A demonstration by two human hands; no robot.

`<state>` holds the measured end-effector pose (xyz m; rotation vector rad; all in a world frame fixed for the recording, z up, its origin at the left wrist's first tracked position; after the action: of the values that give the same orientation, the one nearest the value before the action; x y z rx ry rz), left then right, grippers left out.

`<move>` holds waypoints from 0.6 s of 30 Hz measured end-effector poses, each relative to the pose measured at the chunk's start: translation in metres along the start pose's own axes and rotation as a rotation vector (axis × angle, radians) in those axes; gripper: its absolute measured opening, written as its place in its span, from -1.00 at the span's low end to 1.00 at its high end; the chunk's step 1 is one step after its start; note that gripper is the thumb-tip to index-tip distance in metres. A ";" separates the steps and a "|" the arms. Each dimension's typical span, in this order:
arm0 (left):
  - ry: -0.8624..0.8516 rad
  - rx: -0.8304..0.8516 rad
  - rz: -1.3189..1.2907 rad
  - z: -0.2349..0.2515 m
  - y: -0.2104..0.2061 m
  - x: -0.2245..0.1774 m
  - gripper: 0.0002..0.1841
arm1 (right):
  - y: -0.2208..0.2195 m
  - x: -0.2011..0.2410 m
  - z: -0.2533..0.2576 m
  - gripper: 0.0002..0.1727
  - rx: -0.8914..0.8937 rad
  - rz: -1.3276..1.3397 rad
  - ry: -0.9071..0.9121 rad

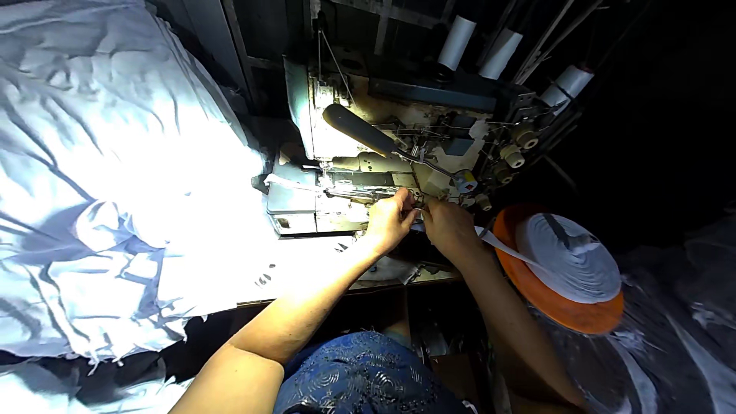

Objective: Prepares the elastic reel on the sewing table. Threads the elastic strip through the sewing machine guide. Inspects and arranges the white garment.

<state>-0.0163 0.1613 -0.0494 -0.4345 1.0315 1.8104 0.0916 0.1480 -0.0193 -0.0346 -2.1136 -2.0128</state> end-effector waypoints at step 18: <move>-0.121 -0.076 0.092 0.000 0.008 -0.018 -0.86 | 0.008 -0.003 0.006 -0.83 -0.254 -0.032 -0.015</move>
<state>-0.0147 0.1497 -0.0330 -0.3238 0.9144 1.9379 0.0947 0.1548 -0.0124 -0.0573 -1.8648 -2.2935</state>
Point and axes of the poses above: each hand's wrist, its own z-axis towards the middle knuckle, its own y-axis out of the back of the hand, x = y × z, the point moved 9 cm from there along z, towards the middle knuckle
